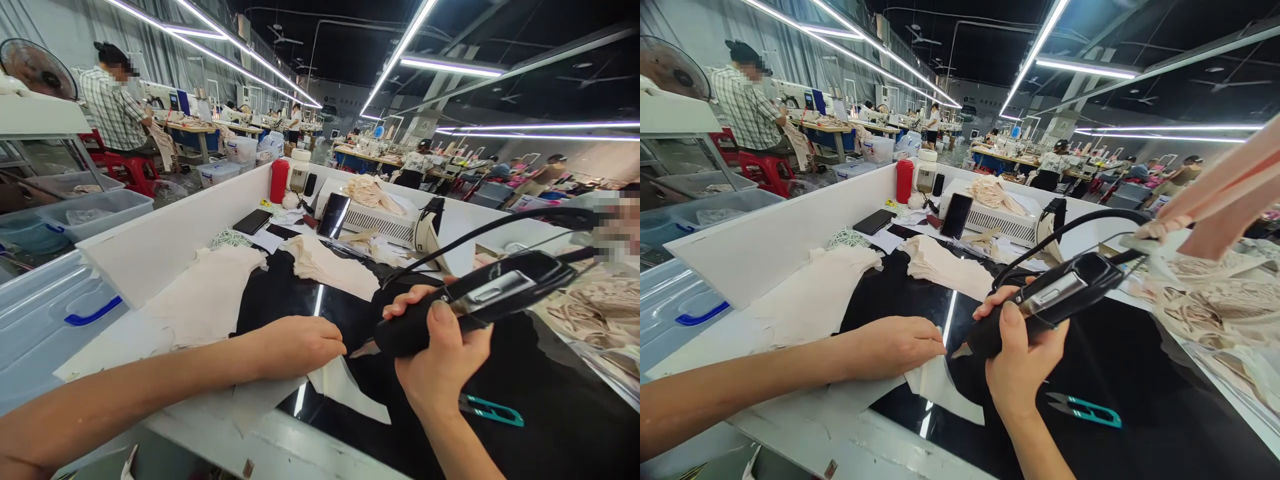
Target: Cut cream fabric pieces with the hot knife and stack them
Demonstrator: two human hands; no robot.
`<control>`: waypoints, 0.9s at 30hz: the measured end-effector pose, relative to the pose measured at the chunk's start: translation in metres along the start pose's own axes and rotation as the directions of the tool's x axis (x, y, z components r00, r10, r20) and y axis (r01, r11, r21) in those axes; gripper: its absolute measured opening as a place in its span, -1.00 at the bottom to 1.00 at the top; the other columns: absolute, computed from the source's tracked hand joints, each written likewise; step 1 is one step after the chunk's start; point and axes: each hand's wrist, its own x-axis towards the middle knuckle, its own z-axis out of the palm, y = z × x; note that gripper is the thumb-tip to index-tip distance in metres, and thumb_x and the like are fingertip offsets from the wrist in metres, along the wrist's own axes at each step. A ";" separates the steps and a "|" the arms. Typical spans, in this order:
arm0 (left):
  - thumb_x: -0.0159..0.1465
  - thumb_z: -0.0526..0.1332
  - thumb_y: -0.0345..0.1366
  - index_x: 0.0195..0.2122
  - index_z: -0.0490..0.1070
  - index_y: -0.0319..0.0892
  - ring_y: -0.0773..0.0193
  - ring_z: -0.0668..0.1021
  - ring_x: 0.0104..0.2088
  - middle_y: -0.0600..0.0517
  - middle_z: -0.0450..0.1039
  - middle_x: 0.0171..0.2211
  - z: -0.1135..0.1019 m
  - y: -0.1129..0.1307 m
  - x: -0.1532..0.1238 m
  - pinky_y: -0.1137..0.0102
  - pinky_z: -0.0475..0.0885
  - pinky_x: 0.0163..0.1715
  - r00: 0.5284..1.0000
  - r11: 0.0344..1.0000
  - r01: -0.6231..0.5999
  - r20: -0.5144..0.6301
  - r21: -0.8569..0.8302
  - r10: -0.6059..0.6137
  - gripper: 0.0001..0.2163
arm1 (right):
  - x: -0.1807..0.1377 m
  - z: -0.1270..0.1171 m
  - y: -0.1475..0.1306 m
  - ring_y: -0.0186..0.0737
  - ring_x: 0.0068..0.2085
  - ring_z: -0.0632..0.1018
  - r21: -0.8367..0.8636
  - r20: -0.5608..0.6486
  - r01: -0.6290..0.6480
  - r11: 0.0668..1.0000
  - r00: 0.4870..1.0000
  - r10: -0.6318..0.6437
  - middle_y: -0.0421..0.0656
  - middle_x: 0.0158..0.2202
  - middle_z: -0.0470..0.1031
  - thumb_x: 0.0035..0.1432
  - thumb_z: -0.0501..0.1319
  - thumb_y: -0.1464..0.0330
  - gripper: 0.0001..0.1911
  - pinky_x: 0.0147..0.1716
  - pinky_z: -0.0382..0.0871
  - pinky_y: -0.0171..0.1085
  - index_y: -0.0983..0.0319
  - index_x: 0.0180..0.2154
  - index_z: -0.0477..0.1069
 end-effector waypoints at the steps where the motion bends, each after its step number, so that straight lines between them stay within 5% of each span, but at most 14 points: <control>1: 0.45 0.19 -0.56 -0.12 0.54 -0.24 0.17 0.63 -0.10 -0.06 0.62 -0.09 -0.001 0.002 0.001 0.37 0.58 -0.08 1.000 1.000 0.010 0.025 0.000 -0.010 -0.84 | 0.000 0.000 0.001 -0.29 -0.52 0.52 0.002 0.002 -0.003 1.000 1.000 0.003 -0.35 -0.44 0.53 0.05 0.51 0.22 -0.54 -0.53 0.52 -0.26 0.10 -0.07 0.40; 27: 0.52 0.16 -0.48 -0.02 0.51 -0.17 0.22 0.65 0.01 -0.01 0.60 0.01 0.002 0.007 -0.021 0.46 0.55 -0.02 0.999 0.999 0.045 -0.004 -0.009 -0.045 -0.84 | -0.013 0.002 0.016 -0.29 -0.44 0.55 0.000 0.098 0.029 1.000 0.995 -0.029 -0.32 -0.36 0.55 0.17 0.48 0.22 -0.55 -0.44 0.54 -0.25 0.10 0.01 0.37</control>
